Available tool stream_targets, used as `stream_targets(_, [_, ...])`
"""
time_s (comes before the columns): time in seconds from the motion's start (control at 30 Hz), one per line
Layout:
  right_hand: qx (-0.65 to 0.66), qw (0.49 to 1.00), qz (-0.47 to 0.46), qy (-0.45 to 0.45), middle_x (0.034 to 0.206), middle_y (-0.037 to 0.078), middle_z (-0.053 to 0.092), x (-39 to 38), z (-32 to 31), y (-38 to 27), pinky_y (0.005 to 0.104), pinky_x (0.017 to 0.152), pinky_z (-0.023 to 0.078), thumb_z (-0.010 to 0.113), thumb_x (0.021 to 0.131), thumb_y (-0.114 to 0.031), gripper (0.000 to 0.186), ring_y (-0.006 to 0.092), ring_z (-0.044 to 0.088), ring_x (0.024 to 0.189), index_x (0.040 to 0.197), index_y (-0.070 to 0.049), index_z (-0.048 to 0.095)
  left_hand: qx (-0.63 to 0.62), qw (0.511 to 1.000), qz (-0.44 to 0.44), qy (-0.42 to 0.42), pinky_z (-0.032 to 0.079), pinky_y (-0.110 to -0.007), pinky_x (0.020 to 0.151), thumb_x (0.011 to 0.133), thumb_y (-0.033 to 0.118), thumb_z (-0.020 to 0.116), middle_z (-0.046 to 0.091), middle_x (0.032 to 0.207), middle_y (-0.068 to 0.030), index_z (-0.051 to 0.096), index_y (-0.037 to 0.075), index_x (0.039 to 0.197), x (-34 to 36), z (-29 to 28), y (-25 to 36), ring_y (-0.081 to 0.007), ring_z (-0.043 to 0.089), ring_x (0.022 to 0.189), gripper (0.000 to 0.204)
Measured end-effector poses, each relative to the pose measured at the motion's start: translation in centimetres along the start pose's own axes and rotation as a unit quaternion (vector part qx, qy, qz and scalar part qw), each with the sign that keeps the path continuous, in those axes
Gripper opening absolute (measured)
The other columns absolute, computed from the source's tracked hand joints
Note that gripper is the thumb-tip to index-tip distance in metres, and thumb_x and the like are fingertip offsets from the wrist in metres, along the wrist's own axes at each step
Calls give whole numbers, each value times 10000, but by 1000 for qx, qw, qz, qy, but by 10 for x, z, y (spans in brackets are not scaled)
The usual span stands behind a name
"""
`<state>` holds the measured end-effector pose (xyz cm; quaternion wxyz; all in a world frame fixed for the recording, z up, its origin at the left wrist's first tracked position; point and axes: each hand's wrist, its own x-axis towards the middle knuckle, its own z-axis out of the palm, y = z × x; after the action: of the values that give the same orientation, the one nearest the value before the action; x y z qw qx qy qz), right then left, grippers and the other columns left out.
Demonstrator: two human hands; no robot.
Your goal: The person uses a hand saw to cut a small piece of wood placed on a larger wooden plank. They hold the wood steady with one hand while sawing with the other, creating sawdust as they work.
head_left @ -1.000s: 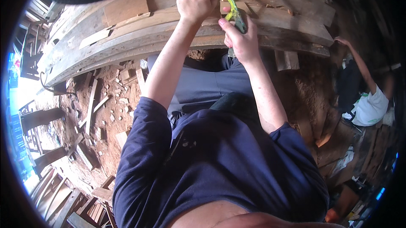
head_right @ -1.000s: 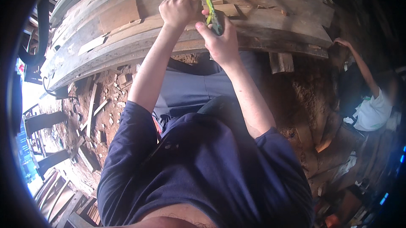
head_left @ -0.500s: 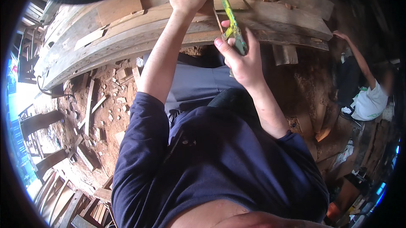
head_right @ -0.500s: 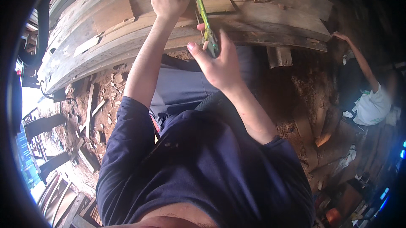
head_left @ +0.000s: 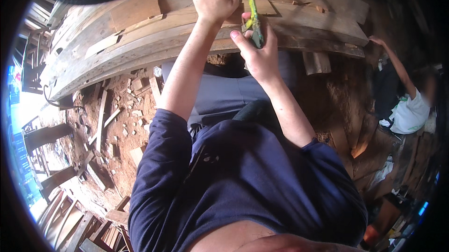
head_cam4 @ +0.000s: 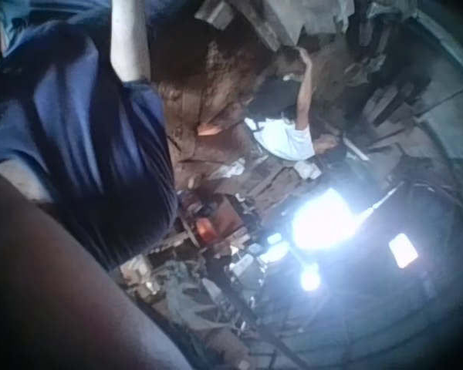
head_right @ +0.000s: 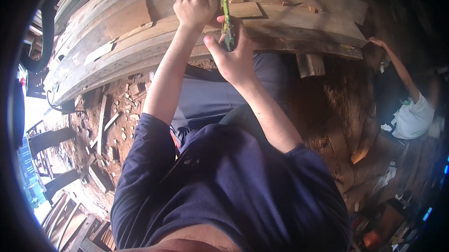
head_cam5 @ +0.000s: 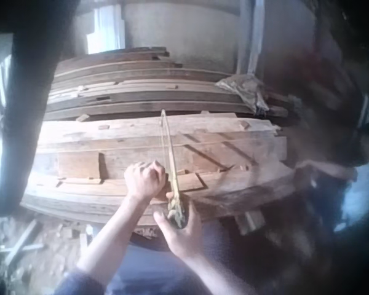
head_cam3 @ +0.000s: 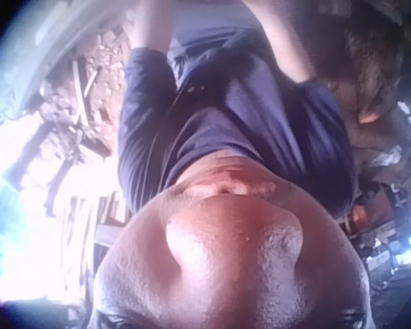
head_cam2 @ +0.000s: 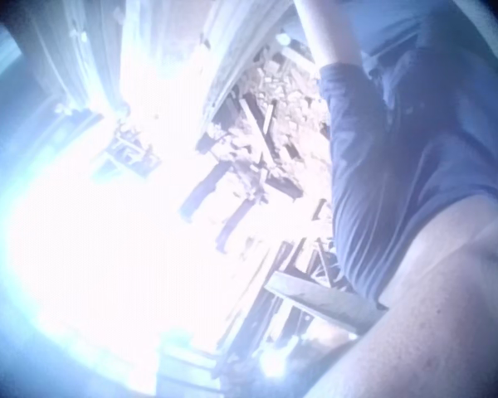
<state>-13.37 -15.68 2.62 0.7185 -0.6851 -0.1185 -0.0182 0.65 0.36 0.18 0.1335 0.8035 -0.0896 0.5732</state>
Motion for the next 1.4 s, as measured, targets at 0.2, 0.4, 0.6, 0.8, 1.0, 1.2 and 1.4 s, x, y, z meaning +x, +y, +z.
stream_targets(0.2, [-65,996,-53,-15,927,-17,648,12,-10,9,274,730,497,796,975,-146,354,61,576,768,1278,-64,634,51,998,-15,-39,486,-390,447,963,259,641,596,463,-47,597,164,473,-1,5,5,-253,626,423,501])
stream_targets(0.4, [-11,1000,1,0,1104,16,687,6,-11,13,295,749,511,785,982,-133,347,87,587,788,1292,-66,643,90,994,-36,-55,513,-396,462,956,286,625,589,458,-60,593,162,473,0,8,3,-270,641,432,500])
stream_targets(0.6, [73,994,79,-16,867,-50,612,-41,-21,-11,234,693,460,781,998,-121,339,36,545,727,1302,-56,647,135,985,-41,-99,483,-412,422,974,300,637,603,460,-41,592,164,456,-2,15,-15,-257,625,406,537])
stream_targets(0.8, [17,997,57,-55,790,-49,594,-35,-27,-27,234,658,444,791,1002,-155,373,30,551,700,1328,-53,642,82,996,0,-31,468,-403,414,971,285,643,594,459,-34,566,164,443,-10,11,-19,-252,603,392,547])
stream_targets(1.0, [-17,996,79,-47,790,-54,570,-50,-25,-43,239,660,428,802,1001,-187,418,30,512,690,1353,-58,618,160,983,-17,-85,469,-403,409,963,284,648,601,463,-45,562,162,439,-4,19,-27,-257,607,394,545])
stream_targets(1.2, [0,998,48,-42,737,-97,530,-53,-40,-39,198,501,347,748,1029,-97,377,-10,430,567,1384,-36,636,77,996,-10,-35,499,-384,456,944,272,650,615,484,-42,587,164,477,-5,3,-8,-250,643,440,484])
stream_targets(1.4, [17,998,-10,-57,744,-76,557,10,-19,-4,214,491,349,752,1029,-108,358,1,438,557,1361,-38,637,31,999,15,8,487,-380,477,911,247,661,599,497,1,555,194,497,-12,-16,4,-231,627,455,431])
